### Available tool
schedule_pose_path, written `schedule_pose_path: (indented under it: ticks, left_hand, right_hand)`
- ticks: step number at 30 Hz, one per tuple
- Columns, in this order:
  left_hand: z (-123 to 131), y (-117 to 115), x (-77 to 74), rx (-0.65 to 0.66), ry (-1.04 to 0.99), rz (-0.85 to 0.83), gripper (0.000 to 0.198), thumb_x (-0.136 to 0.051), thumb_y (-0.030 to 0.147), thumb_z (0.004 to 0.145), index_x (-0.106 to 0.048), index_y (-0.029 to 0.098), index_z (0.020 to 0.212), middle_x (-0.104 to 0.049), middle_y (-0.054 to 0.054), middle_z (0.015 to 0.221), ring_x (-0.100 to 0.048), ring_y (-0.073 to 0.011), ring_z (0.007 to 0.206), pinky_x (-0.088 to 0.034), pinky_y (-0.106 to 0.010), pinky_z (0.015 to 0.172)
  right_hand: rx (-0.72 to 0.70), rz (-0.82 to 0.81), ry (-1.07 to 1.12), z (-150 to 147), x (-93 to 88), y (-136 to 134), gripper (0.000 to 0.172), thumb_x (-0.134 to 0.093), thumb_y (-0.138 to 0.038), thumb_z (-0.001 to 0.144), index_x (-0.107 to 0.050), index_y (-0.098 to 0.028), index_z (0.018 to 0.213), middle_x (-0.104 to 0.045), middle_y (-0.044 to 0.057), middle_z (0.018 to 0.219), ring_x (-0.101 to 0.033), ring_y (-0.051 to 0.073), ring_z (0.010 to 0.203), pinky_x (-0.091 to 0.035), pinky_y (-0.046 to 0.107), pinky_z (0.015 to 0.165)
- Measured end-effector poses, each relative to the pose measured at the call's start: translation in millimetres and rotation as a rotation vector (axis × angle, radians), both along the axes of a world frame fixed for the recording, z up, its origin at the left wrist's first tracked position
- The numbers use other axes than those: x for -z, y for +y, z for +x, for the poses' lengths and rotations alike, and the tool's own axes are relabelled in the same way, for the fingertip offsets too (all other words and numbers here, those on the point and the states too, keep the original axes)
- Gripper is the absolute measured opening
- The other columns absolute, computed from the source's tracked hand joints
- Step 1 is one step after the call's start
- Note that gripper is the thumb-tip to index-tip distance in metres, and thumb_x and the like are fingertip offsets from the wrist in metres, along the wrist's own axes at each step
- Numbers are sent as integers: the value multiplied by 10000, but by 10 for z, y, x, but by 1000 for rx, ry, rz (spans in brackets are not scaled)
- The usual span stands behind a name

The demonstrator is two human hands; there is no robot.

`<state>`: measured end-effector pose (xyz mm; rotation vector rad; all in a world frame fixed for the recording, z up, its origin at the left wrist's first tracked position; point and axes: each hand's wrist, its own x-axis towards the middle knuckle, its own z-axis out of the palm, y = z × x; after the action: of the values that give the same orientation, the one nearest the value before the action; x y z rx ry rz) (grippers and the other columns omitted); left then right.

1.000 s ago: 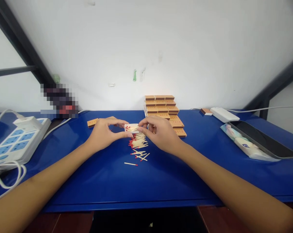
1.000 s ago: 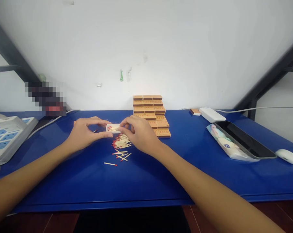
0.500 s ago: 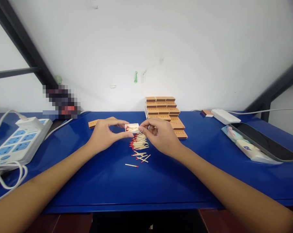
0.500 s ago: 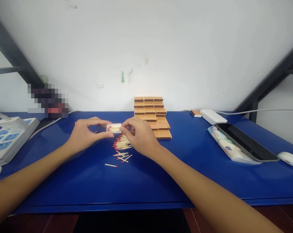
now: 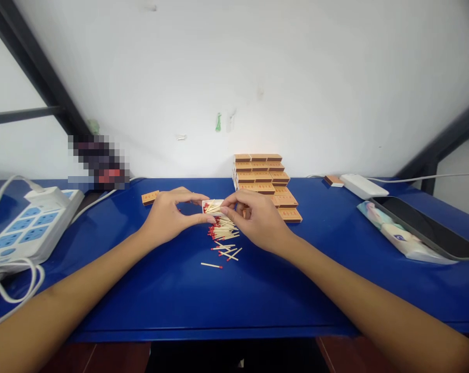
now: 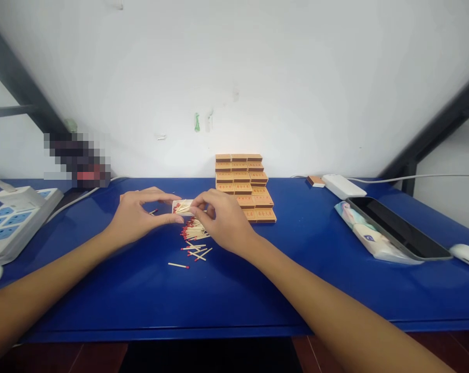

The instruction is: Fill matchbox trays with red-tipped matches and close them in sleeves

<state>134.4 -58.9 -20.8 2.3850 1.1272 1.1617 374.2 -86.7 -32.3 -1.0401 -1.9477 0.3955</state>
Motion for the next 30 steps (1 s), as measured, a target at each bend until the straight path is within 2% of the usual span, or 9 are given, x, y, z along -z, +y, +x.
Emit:
schedule_pose_path:
  ticks: [7, 12, 17, 22, 26, 28, 30]
  left_hand:
    - [-6, 10, 13, 46, 2, 48, 421, -970, 472, 707, -849, 254, 1045, -825, -33, 949, -733, -214, 869, -551, -318, 754]
    - [-1, 1, 19, 73, 45, 67, 400, -977, 473, 691, -853, 267, 1011, -823, -34, 953, -739, -222, 875, -560, -340, 835]
    - [2, 0, 26, 83, 51, 102, 401, -975, 457, 698, -853, 262, 1026, -823, -33, 939, -745, -216, 856, -565, -332, 825]
    - [10, -1, 23, 117, 46, 184, 390, -982, 410, 695, -844, 227, 1011, -821, -28, 925, -745, -199, 846, -565, -311, 808]
    - [17, -3, 37, 187, 41, 173, 415, -970, 418, 713, -838, 209, 1047, -818, -30, 918, -738, -191, 834, -564, -304, 789]
    - [11, 9, 45, 170, 46, 161, 405, -967, 426, 718, -840, 217, 1040, -819, -27, 919, -739, -192, 839, -560, -304, 788]
    - [-8, 39, 50, 98, 50, 137, 391, -966, 436, 719, -844, 237, 1032, -821, -22, 926, -741, -196, 846, -556, -302, 769]
  right_hand:
    - [8, -175, 72, 21, 5, 38, 147, -772, -316, 901, -703, -192, 862, -668, -4, 755, -532, 127, 626, -407, 286, 592]
    - [-6, -102, -32, 33, 2, 33, 156, -777, -321, 918, -706, -198, 852, -637, -8, 774, -515, 125, 656, -407, 291, 642]
    - [-67, 24, -73, 33, -21, -14, 109, -695, -305, 997, -739, -207, 1019, -597, -3, 839, -524, 127, 701, -419, 292, 694]
    - [-47, 67, -137, 31, -2, -2, 116, -709, -253, 983, -731, -188, 890, -566, 3, 840, -519, 134, 726, -394, 296, 687]
    - [-19, 69, -145, 21, 15, 16, 144, -724, -264, 969, -717, -178, 854, -573, 2, 824, -503, 130, 699, -366, 298, 657]
    - [-16, 77, -140, 27, 1, 9, 135, -715, -264, 973, -714, -179, 868, -573, 1, 821, -501, 129, 694, -366, 300, 661]
    - [-5, 81, -136, 43, -23, -8, 122, -713, -262, 972, -707, -183, 879, -573, -2, 816, -508, 129, 696, -372, 299, 672]
